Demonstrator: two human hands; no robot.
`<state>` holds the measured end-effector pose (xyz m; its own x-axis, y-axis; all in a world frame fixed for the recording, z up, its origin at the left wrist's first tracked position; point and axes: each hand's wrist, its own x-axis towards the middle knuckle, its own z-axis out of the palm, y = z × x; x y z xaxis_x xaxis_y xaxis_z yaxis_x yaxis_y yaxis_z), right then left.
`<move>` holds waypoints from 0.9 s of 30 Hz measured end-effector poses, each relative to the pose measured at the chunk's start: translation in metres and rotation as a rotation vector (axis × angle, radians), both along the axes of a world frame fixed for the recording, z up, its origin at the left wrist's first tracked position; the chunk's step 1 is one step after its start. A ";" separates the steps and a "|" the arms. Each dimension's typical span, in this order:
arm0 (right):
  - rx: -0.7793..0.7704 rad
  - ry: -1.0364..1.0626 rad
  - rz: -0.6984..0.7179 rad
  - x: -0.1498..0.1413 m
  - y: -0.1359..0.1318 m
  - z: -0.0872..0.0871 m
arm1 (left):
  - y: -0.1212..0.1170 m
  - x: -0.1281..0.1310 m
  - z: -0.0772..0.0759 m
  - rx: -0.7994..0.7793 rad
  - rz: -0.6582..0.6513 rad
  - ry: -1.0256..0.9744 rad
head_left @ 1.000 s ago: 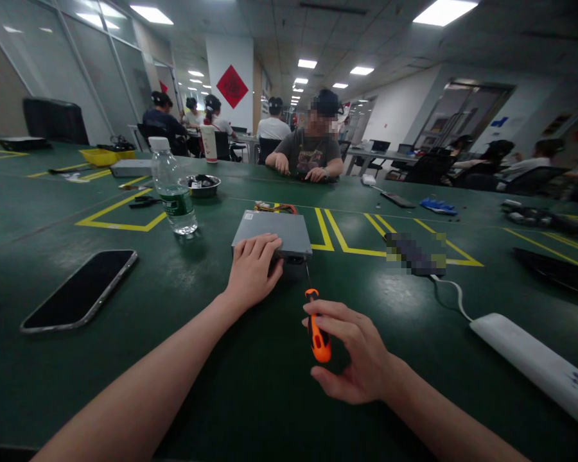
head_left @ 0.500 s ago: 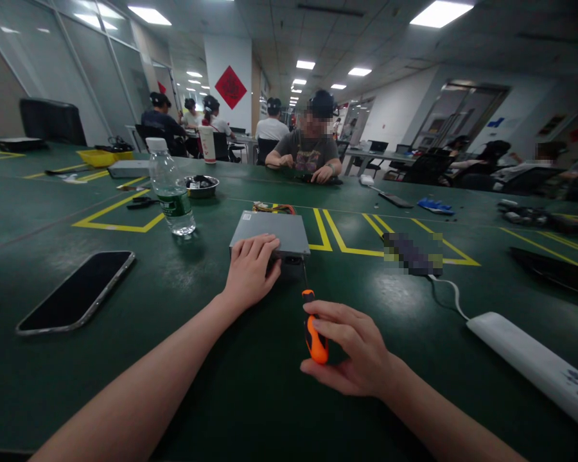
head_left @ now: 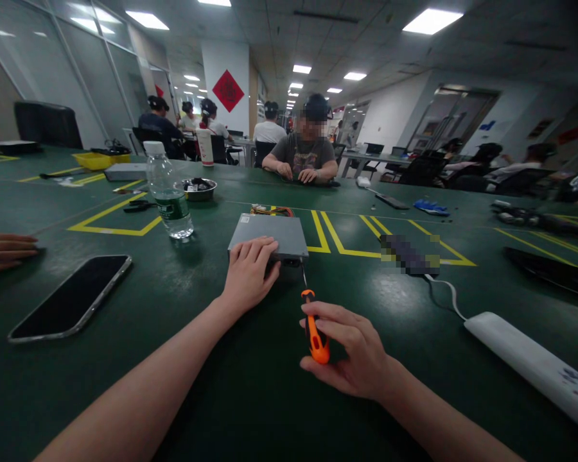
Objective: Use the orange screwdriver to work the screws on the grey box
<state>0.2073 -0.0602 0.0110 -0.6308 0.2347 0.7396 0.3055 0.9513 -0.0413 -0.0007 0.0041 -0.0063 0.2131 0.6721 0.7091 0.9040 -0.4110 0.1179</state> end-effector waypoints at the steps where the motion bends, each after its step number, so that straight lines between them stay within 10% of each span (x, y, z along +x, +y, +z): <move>1: -0.002 -0.019 -0.005 0.000 -0.001 0.001 | 0.000 0.000 0.000 0.002 0.000 0.000; 27: 0.111 0.048 -0.112 0.002 0.002 0.003 | -0.001 -0.001 0.002 0.026 -0.016 -0.010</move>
